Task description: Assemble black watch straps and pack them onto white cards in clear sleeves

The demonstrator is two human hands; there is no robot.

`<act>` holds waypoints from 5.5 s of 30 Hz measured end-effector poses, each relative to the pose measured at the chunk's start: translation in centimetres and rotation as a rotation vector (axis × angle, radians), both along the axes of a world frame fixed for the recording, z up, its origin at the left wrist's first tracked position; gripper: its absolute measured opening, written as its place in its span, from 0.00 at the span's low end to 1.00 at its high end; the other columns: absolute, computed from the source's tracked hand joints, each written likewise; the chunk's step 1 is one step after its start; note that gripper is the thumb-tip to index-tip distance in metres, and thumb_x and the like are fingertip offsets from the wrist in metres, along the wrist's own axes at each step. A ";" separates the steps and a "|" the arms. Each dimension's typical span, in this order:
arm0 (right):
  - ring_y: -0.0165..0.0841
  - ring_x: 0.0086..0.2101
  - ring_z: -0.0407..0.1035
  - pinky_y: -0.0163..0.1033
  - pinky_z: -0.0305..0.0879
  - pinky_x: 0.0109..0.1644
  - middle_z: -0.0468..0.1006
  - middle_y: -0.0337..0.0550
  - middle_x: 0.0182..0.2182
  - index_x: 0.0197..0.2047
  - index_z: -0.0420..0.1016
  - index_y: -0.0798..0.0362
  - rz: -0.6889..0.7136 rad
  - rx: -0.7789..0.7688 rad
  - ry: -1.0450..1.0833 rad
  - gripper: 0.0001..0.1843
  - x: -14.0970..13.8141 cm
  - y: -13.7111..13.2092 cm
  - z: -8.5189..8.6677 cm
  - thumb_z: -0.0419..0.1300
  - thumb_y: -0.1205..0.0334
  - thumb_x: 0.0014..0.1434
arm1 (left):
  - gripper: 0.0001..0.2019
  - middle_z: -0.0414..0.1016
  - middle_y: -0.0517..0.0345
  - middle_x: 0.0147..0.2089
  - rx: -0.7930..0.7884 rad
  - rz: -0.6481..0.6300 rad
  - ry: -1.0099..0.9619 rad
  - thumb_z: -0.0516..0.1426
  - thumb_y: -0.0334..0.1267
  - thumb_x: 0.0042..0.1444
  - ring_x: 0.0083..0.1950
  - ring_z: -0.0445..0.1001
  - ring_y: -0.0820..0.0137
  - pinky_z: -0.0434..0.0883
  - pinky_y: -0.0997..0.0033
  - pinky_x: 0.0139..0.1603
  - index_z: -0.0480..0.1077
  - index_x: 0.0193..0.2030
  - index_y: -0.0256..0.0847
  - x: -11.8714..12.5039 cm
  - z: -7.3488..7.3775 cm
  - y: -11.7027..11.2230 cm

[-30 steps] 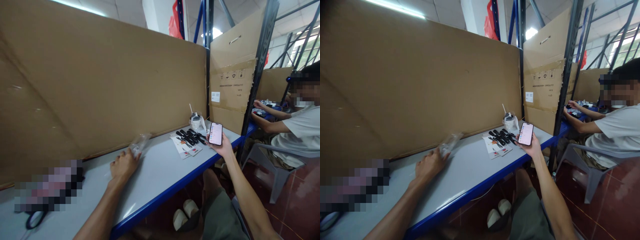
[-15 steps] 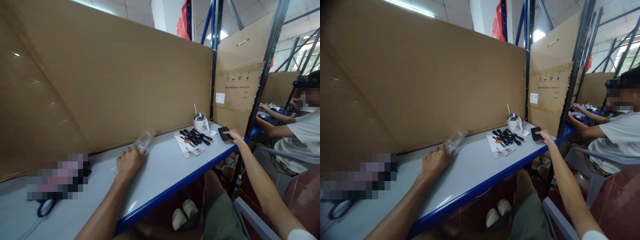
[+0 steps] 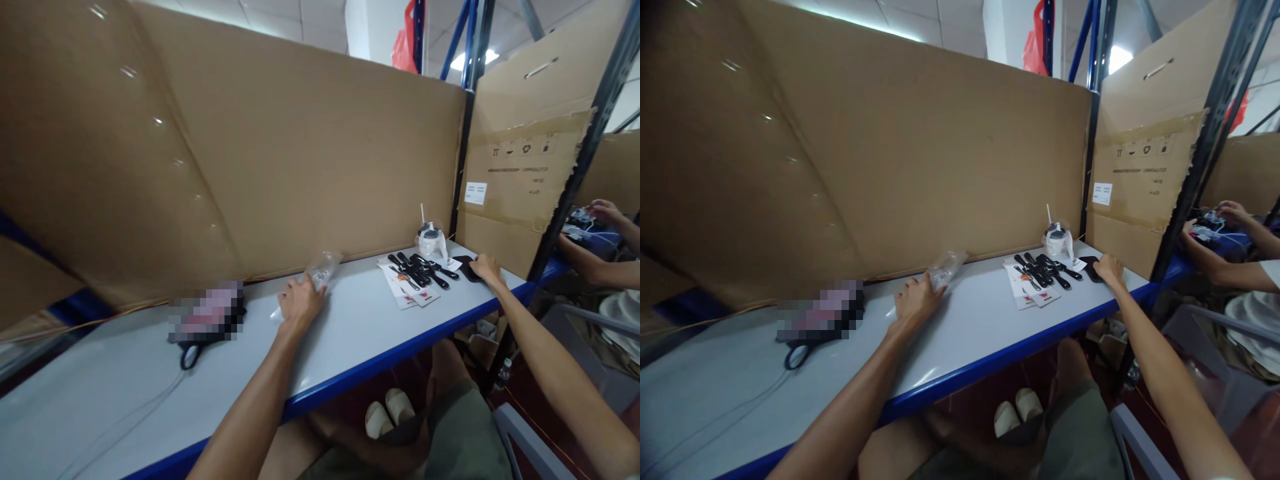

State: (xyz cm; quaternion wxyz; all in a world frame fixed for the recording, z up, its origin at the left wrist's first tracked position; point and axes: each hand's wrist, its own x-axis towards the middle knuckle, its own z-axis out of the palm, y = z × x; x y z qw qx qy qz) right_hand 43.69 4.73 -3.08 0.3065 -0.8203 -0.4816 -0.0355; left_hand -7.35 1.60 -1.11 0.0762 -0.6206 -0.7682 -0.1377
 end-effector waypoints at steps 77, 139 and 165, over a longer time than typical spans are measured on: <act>0.42 0.40 0.74 0.45 0.68 0.49 0.81 0.47 0.36 0.46 0.78 0.52 0.535 0.399 -0.062 0.12 -13.4 -4.1 -2.1 0.57 0.68 0.61 | 0.31 0.70 0.26 0.61 0.426 -0.046 -0.293 0.59 0.51 0.63 0.62 0.71 0.39 0.67 0.43 0.60 0.68 0.67 0.32 -1.3 1.7 -0.5; 0.41 0.39 0.75 0.44 0.68 0.49 0.82 0.46 0.35 0.46 0.78 0.52 0.519 0.397 -0.055 0.12 -13.5 -4.2 -2.2 0.56 0.68 0.61 | 0.19 0.81 0.45 0.54 -0.042 -0.643 -2.019 0.58 0.57 0.63 0.56 0.80 0.63 0.76 0.65 0.53 0.73 0.48 0.44 0.3 2.4 -1.2; 0.41 0.42 0.77 0.42 0.68 0.47 0.83 0.49 0.41 0.43 0.79 0.51 0.472 0.233 -0.166 0.09 -15.0 -5.6 -1.0 0.57 0.67 0.66 | 0.07 0.65 0.63 0.23 -0.329 -0.210 -2.147 0.55 0.22 0.62 0.21 0.68 0.78 0.68 0.82 0.21 0.71 0.38 0.36 -0.6 0.3 1.3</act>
